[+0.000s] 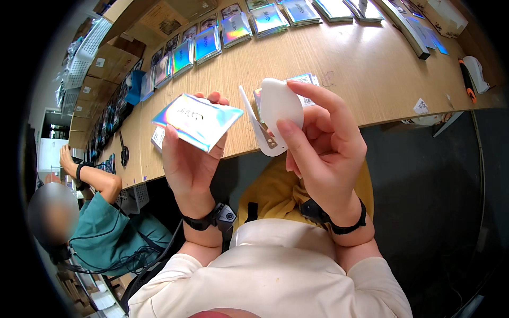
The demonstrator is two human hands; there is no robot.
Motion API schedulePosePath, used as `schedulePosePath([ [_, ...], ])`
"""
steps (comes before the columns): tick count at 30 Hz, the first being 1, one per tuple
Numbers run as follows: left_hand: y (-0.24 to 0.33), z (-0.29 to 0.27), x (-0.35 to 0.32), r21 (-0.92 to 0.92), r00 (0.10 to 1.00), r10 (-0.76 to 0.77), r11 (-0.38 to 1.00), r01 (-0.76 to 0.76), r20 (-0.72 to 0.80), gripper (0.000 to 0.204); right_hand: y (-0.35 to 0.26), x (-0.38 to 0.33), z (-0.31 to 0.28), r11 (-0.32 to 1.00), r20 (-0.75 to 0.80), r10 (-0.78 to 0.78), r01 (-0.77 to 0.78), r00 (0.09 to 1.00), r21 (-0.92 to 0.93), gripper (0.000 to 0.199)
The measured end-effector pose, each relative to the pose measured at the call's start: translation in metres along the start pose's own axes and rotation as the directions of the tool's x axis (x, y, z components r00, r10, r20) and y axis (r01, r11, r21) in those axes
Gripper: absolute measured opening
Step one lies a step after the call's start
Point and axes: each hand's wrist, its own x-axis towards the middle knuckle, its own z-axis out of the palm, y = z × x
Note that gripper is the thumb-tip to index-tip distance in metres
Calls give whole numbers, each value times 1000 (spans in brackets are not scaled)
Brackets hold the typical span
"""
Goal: The person opens a small box with a utility knife, removes a stack of holographic packs, and applies a white adhesive label to each pack one by one using a handheld applicator. The labeled packs are placed in a growing pile on the table.
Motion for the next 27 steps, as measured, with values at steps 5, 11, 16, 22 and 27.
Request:
schedulePosePath([
  [5, -5, -22, 0, 88, 978, 194, 978, -187, -77, 53, 2, -1, 0, 999, 26, 12, -13, 1000, 53, 42],
  [11, -3, -18, 5, 440, 912, 369, 859, -262, -177, 33, 6, -1, 0, 1000, 40, -9, 9, 999, 24, 43],
  [16, 6, -9, 5, 175, 934, 167, 978, -116, -315, 22, 4, -2, -2, 1000, 35, -17, 16, 999, 20, 43],
  [22, 10, -11, 0, -53, 931, 71, 994, -96, -357, 23, 1, -3, 3, 1000, 86, 1, -3, 996, 24, 45],
  [27, 10, -7, -1, -100, 928, 32, 992, -74, -371, 21, 1, -5, 5, 1000, 179, 10, -8, 984, -14, 43],
])
